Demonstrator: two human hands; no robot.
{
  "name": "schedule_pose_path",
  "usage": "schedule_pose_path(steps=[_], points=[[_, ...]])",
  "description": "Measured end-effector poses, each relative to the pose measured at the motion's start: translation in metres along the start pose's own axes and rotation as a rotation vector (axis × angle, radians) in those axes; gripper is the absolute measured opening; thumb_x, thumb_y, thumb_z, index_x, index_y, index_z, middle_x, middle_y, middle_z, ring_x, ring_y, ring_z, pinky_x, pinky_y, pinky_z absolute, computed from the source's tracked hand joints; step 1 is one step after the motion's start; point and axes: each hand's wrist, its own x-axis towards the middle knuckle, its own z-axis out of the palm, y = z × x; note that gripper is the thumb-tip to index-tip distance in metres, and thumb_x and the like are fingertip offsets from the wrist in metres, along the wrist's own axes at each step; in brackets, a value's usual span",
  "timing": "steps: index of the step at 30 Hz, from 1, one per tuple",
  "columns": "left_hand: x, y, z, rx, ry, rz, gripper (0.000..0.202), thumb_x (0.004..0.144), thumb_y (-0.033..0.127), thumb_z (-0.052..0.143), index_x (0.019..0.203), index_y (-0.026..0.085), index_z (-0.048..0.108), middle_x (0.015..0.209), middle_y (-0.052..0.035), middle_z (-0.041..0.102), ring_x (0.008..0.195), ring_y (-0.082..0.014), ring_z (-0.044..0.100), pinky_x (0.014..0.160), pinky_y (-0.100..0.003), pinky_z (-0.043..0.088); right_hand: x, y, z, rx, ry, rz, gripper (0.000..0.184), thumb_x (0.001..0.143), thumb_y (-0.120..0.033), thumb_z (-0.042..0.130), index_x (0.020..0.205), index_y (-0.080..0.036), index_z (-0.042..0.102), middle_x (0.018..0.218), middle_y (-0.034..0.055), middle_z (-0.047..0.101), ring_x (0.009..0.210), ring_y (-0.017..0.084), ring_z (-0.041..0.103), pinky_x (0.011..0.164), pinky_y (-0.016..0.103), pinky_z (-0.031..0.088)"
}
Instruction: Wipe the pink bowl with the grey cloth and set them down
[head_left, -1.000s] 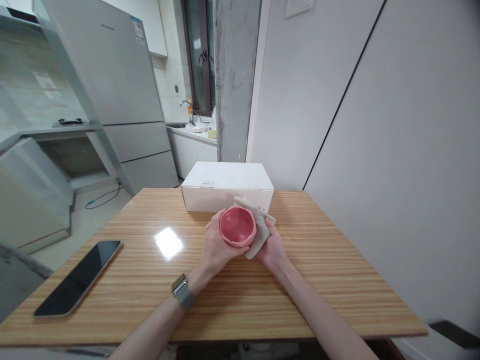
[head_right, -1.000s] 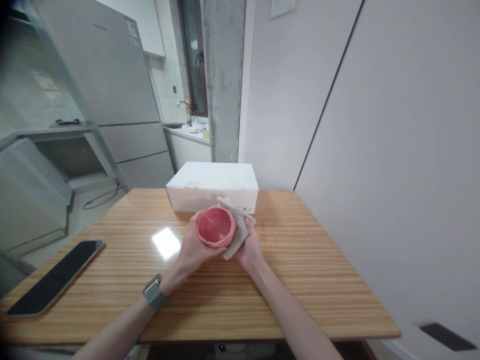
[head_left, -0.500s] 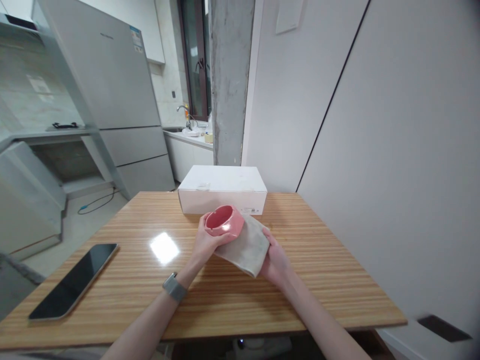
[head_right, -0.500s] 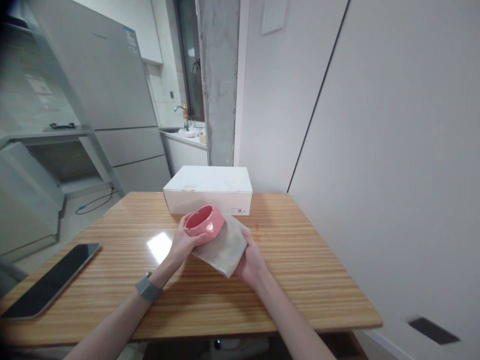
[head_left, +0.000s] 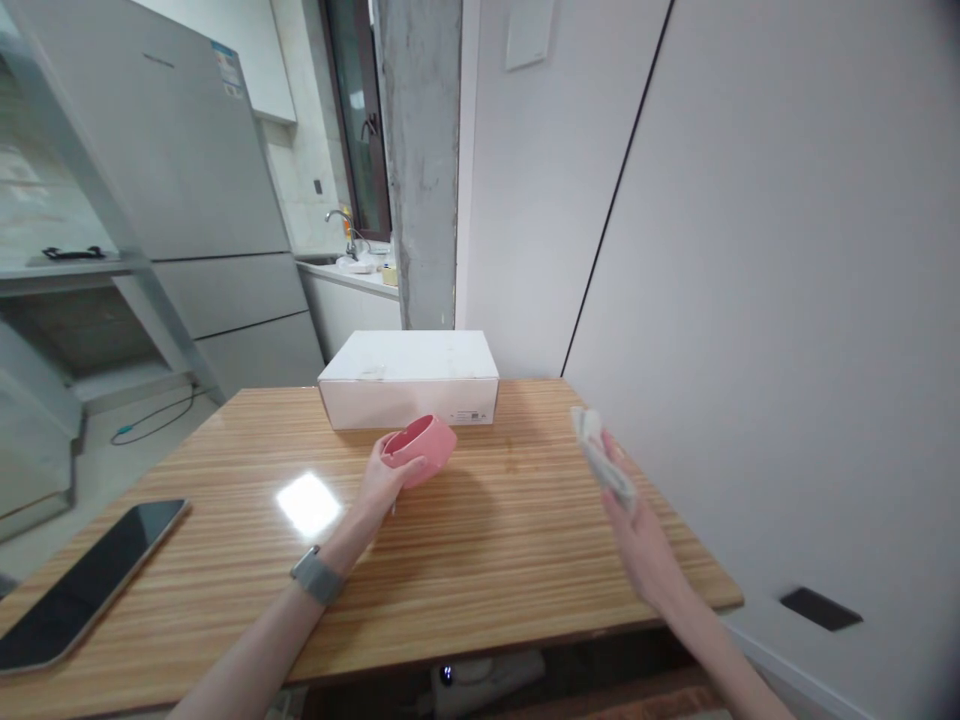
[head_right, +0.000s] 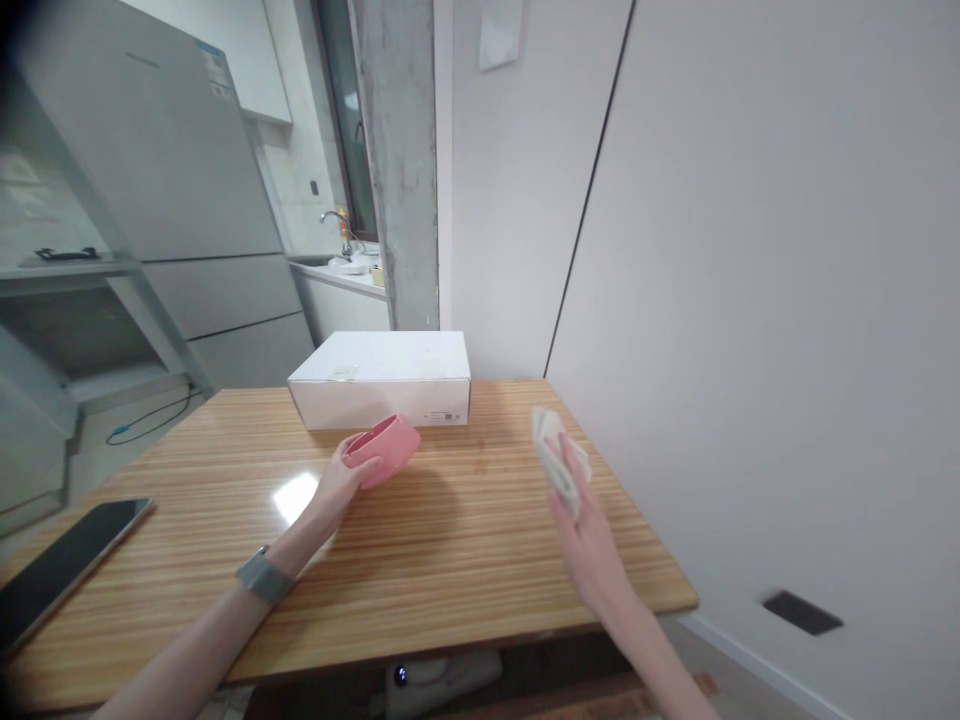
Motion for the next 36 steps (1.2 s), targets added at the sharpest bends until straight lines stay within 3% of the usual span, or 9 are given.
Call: schedule_pose_path(steps=[3, 5, 8, 15, 20, 24, 32, 36], points=[[-0.008, 0.001, 0.01, 0.013, -0.062, 0.001, 0.067, 0.056, 0.023, 0.079, 0.114, 0.017, 0.046, 0.116, -0.0123, 0.059, 0.096, -0.0195, 0.061, 0.079, -0.03, 0.05, -0.028, 0.007, 0.009, -0.429, -0.421, -0.252, 0.054, 0.09, -0.046, 0.041, 0.141, -0.036, 0.026, 0.151, -0.0031, 0.022, 0.14, 0.025, 0.011, 0.113, 0.05, 0.009], [-0.013, 0.0, 0.02, 0.018, -0.108, -0.001, 0.071, 0.054, 0.023, 0.08, 0.115, 0.017, 0.044, 0.117, -0.013, 0.059, 0.098, -0.0205, 0.061, 0.081, -0.032, 0.05, -0.042, 0.011, 0.012, -0.594, -0.507, -0.323, 0.06, 0.087, -0.05, 0.045, 0.141, -0.037, 0.023, 0.152, -0.0027, 0.017, 0.14, 0.03, 0.005, 0.112, 0.057, 0.007], [-0.016, -0.004, 0.045, 0.01, -0.161, 0.048, 0.075, 0.051, 0.024, 0.083, 0.115, 0.016, 0.044, 0.118, -0.014, 0.058, 0.104, -0.0223, 0.059, 0.086, -0.034, 0.048, -0.047, 0.015, 0.012, -0.682, -0.533, -0.35, 0.069, 0.084, -0.054, 0.048, 0.143, -0.036, 0.016, 0.153, -0.0011, 0.009, 0.14, 0.033, 0.003, 0.11, 0.06, 0.007], [-0.012, -0.008, 0.126, 0.093, -0.328, 0.353, 0.09, 0.042, 0.029, 0.087, 0.12, 0.021, 0.042, 0.117, -0.008, 0.059, 0.106, -0.0214, 0.058, 0.092, -0.034, 0.043, -0.033, 0.027, -0.003, -0.68, -0.596, -0.356, 0.077, 0.078, -0.053, 0.055, 0.142, -0.038, 0.015, 0.153, -0.0037, 0.008, 0.139, 0.033, -0.003, 0.109, 0.061, 0.007], [0.001, -0.017, 0.165, 0.279, -0.33, 0.356, 0.087, 0.04, 0.036, 0.087, 0.116, 0.022, 0.046, 0.111, -0.0056, 0.061, 0.101, -0.0212, 0.059, 0.087, -0.033, 0.044, -0.032, 0.033, -0.015, -0.662, -0.629, -0.35, 0.077, 0.077, -0.05, 0.058, 0.142, -0.039, 0.019, 0.153, -0.0056, 0.008, 0.14, 0.032, -0.002, 0.111, 0.058, 0.006], [0.013, -0.031, 0.178, 0.352, -0.347, 0.349, 0.09, 0.036, 0.038, 0.087, 0.115, 0.022, 0.045, 0.111, -0.0056, 0.06, 0.101, -0.0214, 0.058, 0.086, -0.033, 0.043, -0.032, 0.035, -0.017, -0.657, -0.643, -0.344, 0.074, 0.078, -0.051, 0.056, 0.141, -0.039, 0.019, 0.153, -0.0064, 0.01, 0.14, 0.032, -0.001, 0.111, 0.058, 0.006], [0.017, -0.047, 0.186, 0.428, -0.316, 0.351, 0.095, 0.038, 0.043, 0.085, 0.119, 0.021, 0.042, 0.119, -0.0088, 0.054, 0.112, -0.0251, 0.052, 0.092, -0.034, 0.039, -0.031, 0.031, -0.015, -0.671, -0.659, -0.319, 0.065, 0.084, -0.058, 0.045, 0.141, -0.04, 0.017, 0.152, -0.0059, 0.011, 0.14, 0.031, 0.002, 0.11, 0.059, 0.006], [0.016, -0.051, 0.194, 0.431, -0.313, 0.369, 0.116, 0.04, 0.049, 0.084, 0.134, 0.012, 0.028, 0.134, -0.0194, 0.042, 0.127, -0.0311, 0.038, 0.103, -0.039, 0.029, -0.029, 0.033, -0.015, -0.669, -0.646, -0.32, 0.062, 0.086, -0.056, 0.043, 0.141, -0.04, 0.019, 0.152, -0.0049, 0.014, 0.14, 0.03, 0.003, 0.11, 0.059, 0.008]])
